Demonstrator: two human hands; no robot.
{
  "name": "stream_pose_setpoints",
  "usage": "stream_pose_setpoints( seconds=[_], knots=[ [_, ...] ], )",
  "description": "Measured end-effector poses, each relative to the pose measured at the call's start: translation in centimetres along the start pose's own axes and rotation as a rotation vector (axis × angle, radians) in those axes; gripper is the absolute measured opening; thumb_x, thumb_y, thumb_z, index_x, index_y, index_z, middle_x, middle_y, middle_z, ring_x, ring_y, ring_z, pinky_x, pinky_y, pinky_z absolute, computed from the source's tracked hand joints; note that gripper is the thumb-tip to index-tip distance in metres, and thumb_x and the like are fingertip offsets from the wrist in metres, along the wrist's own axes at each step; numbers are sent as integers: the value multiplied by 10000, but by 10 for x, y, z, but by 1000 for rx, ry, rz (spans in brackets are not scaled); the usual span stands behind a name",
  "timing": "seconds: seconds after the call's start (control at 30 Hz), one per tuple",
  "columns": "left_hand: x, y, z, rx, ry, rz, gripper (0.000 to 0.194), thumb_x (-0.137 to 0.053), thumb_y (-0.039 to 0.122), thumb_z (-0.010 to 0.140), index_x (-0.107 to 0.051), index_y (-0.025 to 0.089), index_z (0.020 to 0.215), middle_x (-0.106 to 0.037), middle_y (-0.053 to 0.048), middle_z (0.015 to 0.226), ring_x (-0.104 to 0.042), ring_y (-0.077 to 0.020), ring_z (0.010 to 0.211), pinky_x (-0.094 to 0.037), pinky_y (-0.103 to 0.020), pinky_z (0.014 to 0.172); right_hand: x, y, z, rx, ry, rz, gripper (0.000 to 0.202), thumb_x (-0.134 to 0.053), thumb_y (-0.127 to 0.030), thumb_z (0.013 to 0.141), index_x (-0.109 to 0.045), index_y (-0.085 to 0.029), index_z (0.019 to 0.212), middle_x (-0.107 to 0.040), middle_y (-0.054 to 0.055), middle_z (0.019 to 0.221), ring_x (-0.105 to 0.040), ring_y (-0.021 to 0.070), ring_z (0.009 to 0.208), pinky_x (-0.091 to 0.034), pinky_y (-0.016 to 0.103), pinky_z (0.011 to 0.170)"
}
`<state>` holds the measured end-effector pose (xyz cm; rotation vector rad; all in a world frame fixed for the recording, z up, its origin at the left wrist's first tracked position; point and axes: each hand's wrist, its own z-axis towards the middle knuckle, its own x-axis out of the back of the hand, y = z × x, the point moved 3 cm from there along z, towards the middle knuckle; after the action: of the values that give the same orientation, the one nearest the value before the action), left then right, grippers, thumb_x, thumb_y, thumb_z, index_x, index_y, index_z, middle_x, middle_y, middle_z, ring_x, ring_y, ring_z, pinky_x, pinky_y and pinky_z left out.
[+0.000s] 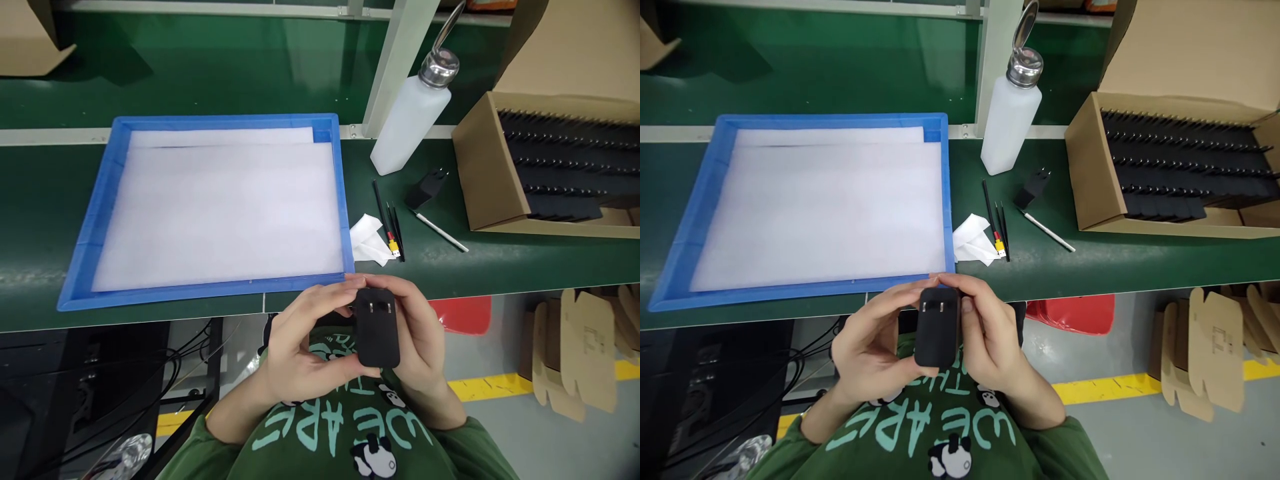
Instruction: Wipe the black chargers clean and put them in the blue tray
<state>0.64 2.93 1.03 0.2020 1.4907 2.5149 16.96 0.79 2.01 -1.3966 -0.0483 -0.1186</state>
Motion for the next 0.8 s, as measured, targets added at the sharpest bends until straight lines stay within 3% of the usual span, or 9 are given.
stream_pose_setpoints(
  seconds=[0.23, 0.5, 0.67, 0.8],
  knots=[
    [-1, 1, 4, 29, 58, 9, 703, -923, 439, 759, -669, 241, 1384, -780, -94, 1190, -755, -230, 999, -652, -294, 770, -1, 0, -2, -32, 2, 29, 324, -415, -220, 1107, -650, -312, 1311, -747, 17, 1190, -732, 157, 1009, -637, 283, 834],
    [-1, 3, 6, 41, 76, -3, 716, -951, 433, 716, -699, 230, 1355, -798, -101, 1131, -732, -209, 899, -626, -277, 735, 1, 1, -2, -47, -37, 44, 334, -414, -218, 1114, -637, -340, 1330, -729, 1, 1177, -709, 131, 991, -595, 244, 830],
    [4, 4, 2, 165, 169, -1, 598, -911, 491, 747, -763, 237, 1268, -795, -65, 947, -664, -160, 750, -576, -263, 710, 2, 2, -6, -104, -47, -42, 312, -463, -229, 1098, -676, -339, 1298, -645, -44, 737, -574, 103, 561, -522, 237, 589],
    [6, 4, -1, 234, 200, -19, 579, -937, 484, 712, -789, 259, 1224, -795, -44, 929, -665, -141, 736, -562, -235, 718, 1, 1, -8, -119, -32, -53, 325, -462, -221, 1092, -695, -319, 1297, -591, -48, 645, -545, 113, 507, -482, 242, 519]
  ],
)
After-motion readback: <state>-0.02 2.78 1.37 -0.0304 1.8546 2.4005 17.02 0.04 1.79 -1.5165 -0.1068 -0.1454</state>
